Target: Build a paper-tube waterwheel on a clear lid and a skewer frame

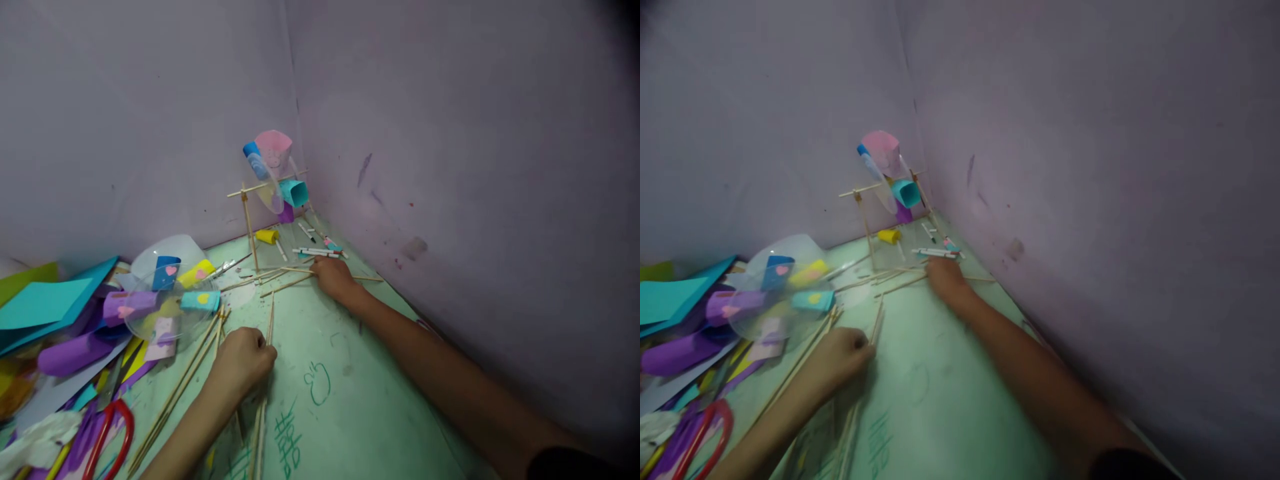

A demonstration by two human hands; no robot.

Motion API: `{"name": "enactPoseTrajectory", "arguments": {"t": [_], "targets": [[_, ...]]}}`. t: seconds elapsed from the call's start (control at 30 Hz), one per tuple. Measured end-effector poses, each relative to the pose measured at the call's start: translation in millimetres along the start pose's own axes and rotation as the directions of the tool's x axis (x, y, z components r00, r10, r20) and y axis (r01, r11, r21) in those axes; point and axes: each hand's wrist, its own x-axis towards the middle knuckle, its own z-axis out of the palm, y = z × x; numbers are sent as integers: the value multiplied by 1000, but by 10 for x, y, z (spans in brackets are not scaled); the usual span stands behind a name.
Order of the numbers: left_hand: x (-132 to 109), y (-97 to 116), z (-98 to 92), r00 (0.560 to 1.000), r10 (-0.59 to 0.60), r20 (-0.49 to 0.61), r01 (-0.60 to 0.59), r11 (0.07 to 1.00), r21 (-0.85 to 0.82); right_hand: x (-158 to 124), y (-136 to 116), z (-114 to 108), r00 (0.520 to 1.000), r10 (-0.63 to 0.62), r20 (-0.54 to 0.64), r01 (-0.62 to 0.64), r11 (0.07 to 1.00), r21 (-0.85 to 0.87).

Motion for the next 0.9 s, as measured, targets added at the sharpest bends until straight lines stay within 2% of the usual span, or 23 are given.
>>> {"name": "enactPoseTrajectory", "arguments": {"t": [0.27,0.57,0.9], "targets": [[52,137,129,998,-47,45,53,986,-156,-166,12,42,1000,16,14,-16,1000,6],[107,76,202,994,-99,-36,92,983,-161,-149,18,60,999,32,-27,-31,999,24],[163,55,220,994,-109,-27,104,983,-152,-140,40,79,999,33,-40,-31,999,27]]}}
